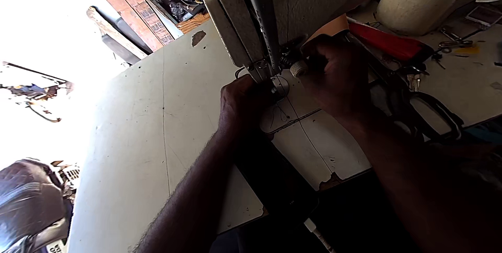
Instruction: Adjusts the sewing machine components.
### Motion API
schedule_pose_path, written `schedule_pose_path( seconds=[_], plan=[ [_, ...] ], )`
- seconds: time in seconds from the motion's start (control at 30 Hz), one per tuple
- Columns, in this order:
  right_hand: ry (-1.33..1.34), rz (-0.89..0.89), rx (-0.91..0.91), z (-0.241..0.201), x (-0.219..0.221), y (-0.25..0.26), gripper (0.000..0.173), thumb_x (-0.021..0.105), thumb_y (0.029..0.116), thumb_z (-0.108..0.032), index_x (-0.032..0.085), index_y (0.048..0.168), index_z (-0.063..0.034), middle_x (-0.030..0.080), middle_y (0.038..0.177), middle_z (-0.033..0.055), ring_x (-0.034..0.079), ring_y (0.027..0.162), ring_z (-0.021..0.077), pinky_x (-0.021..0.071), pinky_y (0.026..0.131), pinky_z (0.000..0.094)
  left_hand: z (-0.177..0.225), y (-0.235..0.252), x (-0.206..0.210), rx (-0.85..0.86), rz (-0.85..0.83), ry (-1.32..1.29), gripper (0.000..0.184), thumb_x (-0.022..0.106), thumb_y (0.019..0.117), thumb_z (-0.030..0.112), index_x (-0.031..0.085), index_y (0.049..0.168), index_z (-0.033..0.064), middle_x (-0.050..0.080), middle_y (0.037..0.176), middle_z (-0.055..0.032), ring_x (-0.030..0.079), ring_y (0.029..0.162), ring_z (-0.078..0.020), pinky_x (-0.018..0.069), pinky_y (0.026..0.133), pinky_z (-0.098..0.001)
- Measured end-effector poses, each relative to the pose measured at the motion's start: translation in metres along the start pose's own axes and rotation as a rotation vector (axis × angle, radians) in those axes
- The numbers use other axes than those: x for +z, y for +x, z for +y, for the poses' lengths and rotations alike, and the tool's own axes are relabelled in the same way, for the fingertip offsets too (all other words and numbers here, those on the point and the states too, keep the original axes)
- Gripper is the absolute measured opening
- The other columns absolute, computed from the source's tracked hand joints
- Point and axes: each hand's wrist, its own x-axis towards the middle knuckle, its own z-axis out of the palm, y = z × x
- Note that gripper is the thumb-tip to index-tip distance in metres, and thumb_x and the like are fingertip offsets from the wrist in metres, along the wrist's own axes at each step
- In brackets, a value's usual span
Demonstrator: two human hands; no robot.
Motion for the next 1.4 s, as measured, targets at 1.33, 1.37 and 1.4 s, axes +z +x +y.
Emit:
schedule_pose_path(
  seconds=[1.33,1.37,1.4],
  plan=[
    [-0.297,-0.400,-0.024,-0.004,0.027,-0.004,0.028,0.063,0.0977,-0.040,0.071,0.086,-0.0148,0.064,0.072,0.0015,0.064,0.069,0.0194,0.0498,0.061,0.0446,-0.005,-0.002,-0.002,-0.021,-0.020,-0.141,0.017,0.073,0.0951,0.024,0.069,0.085,0.0115,0.067,0.073,0.0038,0.063,0.062,-0.0057,0.0567,0.059,-0.0276],
    [-0.296,-0.395,-0.033,-0.003,0.027,-0.004,0.029,0.062,0.0984,-0.040,0.070,0.086,-0.0148,0.063,0.071,0.0012,0.064,0.069,0.0189,0.0497,0.060,0.0440,-0.005,-0.001,-0.002,-0.023,-0.013,-0.136,0.016,0.073,0.0952,0.024,0.070,0.085,0.0116,0.067,0.073,0.0040,0.062,0.062,-0.0054,0.0560,0.058,-0.0275],
    [-0.290,-0.390,-0.041,-0.002,0.028,-0.004,0.030,0.061,0.0993,-0.040,0.070,0.086,-0.0150,0.063,0.071,0.0008,0.063,0.068,0.0184,0.0494,0.060,0.0434,-0.005,-0.001,-0.002,-0.026,-0.009,-0.132,0.016,0.073,0.0957,0.024,0.070,0.085,0.0117,0.067,0.073,0.0042,0.062,0.061,-0.0051,0.0552,0.057,-0.0273]
  ],
)
